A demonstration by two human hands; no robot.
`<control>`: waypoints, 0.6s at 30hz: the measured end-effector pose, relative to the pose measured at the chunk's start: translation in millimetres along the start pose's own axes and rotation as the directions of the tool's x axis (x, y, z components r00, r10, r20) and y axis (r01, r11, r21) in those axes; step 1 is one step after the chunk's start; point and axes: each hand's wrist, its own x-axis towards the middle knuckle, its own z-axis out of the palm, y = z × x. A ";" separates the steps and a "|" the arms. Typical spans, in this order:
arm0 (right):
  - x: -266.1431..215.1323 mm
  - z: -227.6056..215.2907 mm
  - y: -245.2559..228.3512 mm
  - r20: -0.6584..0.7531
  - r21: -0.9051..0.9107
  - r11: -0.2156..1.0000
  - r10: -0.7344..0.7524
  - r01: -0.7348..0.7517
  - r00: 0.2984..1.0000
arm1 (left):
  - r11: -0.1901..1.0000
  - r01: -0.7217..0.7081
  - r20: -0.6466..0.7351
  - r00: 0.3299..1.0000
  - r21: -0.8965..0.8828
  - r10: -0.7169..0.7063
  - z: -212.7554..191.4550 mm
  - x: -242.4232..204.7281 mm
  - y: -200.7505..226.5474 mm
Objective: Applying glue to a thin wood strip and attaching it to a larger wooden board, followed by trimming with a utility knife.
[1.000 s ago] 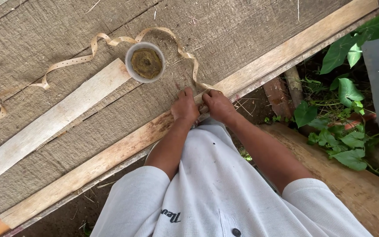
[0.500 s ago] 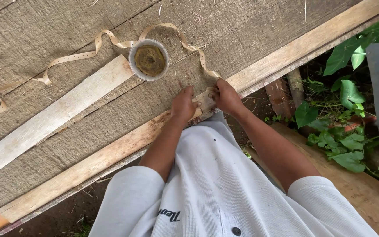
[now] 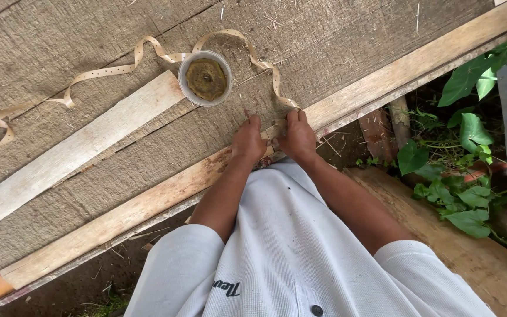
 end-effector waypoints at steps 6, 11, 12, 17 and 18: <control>15.6 24.6 33.2 0.044 0.044 0.999 -0.002 0.000 0.999 | 0.991 -0.091 0.007 0.996 -0.101 0.092 2.2 -0.5 -16.5; -2.6 -6.0 7.9 0.044 0.096 0.995 -0.035 0.031 0.998 | 0.991 -0.109 -0.003 0.994 -0.083 0.109 2.6 -1.7 -13.7; -2.2 -2.4 6.7 0.008 0.074 0.996 -0.051 0.050 0.999 | 0.993 -0.106 0.001 0.994 -0.054 0.106 3.4 -0.9 -14.8; -6.4 -4.5 6.6 -0.004 0.064 0.994 -0.084 0.084 0.996 | 0.992 -0.112 -0.004 0.994 -0.050 0.112 1.7 -5.7 -13.6; -7.6 -8.4 5.4 0.025 0.075 0.992 -0.104 0.101 0.994 | 0.990 -0.116 -0.003 0.993 -0.081 0.116 -1.2 -7.7 -13.3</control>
